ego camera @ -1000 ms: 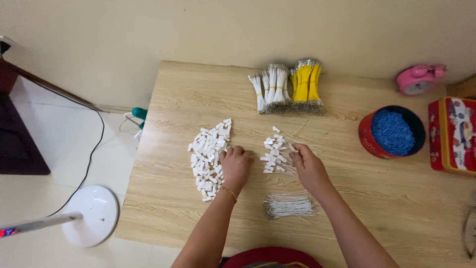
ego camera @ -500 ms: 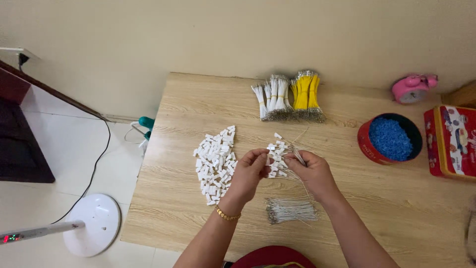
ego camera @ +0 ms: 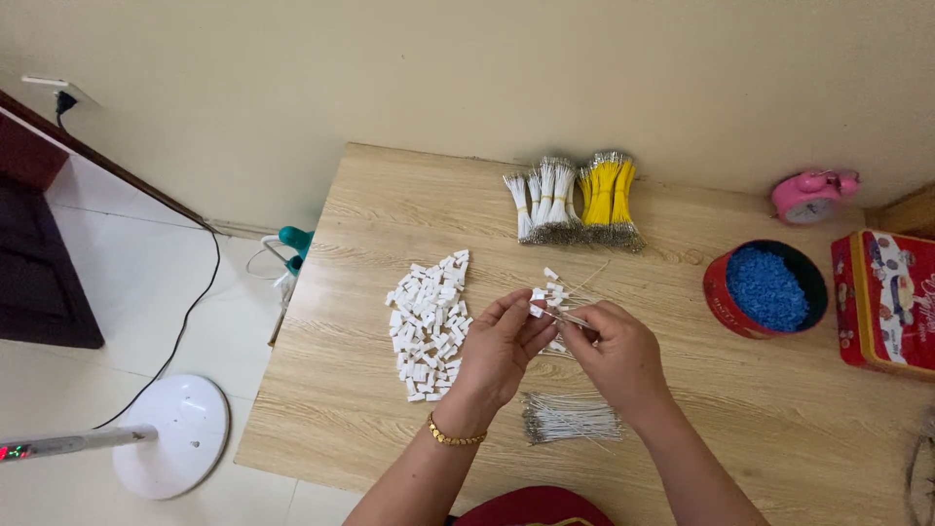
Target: Assemble white plastic sleeves onto metal wires at a workbench.
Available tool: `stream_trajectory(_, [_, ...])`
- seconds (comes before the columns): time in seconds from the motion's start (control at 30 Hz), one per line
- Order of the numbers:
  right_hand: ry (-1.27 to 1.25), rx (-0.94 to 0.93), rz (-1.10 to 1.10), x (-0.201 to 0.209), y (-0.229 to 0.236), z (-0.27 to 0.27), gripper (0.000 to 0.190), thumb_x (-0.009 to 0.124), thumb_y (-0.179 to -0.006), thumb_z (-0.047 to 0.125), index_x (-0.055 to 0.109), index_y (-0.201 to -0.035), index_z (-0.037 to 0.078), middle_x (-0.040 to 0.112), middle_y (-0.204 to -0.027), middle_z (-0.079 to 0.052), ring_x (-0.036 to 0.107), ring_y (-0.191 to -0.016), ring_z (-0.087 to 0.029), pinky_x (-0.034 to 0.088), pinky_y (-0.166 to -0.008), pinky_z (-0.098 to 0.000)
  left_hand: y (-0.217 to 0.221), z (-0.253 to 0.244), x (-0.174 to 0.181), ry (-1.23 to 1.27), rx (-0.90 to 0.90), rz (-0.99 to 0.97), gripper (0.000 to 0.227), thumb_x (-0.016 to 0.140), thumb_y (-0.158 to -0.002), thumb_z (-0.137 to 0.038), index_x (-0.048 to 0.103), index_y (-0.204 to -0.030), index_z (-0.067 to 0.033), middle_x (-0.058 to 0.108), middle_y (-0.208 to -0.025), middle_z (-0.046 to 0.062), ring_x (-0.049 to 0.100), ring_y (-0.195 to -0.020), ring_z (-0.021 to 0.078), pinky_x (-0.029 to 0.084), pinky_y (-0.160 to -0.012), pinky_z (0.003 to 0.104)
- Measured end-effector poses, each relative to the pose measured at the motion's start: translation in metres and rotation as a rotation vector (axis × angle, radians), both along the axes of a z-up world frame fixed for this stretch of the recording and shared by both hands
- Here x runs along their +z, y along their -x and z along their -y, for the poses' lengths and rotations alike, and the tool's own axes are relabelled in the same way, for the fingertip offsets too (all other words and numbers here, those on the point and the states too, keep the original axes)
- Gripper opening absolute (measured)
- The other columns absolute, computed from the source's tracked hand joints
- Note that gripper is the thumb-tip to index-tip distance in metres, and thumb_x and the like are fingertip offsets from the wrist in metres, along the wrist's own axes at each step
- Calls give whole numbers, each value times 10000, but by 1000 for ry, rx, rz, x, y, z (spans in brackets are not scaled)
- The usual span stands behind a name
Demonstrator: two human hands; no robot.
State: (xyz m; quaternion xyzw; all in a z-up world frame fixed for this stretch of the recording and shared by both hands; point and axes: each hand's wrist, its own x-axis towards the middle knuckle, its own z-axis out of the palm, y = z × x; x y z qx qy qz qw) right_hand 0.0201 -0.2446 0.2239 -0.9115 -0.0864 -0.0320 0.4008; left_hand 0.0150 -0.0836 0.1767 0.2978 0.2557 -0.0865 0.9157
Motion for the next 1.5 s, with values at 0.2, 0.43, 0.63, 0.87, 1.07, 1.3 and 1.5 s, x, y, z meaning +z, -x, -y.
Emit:
stream_trajectory(0.2, [-44,27,29,1,1,2,47,797,-831,164,807,-877,169,663,-681,-78,700,-661,-222,544,-621,-338,0,-1,-10,15,-19,6,256,651,-1002,-139,628,-1246,-65,751,-1092,132,763,-989,298,638,-911,477])
stream_trajectory(0.43, [-133,-21,5,16,3,-2,74,764,-865,125,812,-919,138,679,-707,-112,701,-682,-249,550,-663,-361,2,-1,-1,-55,-57,46,282,603,-1027,-129,611,-1292,-34,737,-1092,138,764,-959,290,658,-862,453])
stream_trajectory(0.63, [-103,31,40,1,-2,8,161,757,-872,149,830,-1001,213,670,-739,-89,692,-703,-243,542,-669,-341,8,-1,10,-297,-238,184,380,546,-1001,4,664,-1358,-54,704,-1064,65,680,-878,115,654,-792,275])
stream_trajectory(0.87, [-62,59,6,3,-6,19,119,761,-863,139,818,-964,167,656,-735,-113,693,-708,-257,534,-670,-368,4,-12,-9,-254,-201,227,326,636,-965,8,669,-1285,-46,721,-1015,95,644,-817,109,619,-704,224])
stream_trajectory(1.07, [-20,55,-4,6,-6,19,101,772,-859,186,814,-950,201,658,-740,-83,705,-725,-227,540,-685,-344,1,-15,-10,-199,-218,240,232,678,-976,-57,687,-1194,21,713,-998,122,645,-805,118,637,-712,250])
stream_trajectory(1.3, [-36,143,-99,16,-5,17,118,719,-888,146,811,-960,162,661,-728,-137,711,-711,-292,552,-698,-403,2,-17,-8,-170,-259,256,256,662,-1004,-139,685,-1207,16,694,-980,110,668,-833,136,649,-740,265])
stream_trajectory(1.5, [-148,140,-152,17,-5,11,173,669,-934,97,782,-1064,96,705,-789,-165,727,-775,-341,565,-756,-422,0,-18,-9,-187,-273,248,249,650,-1014,-137,688,-1220,-2,746,-998,178,766,-883,232,666,-756,322])
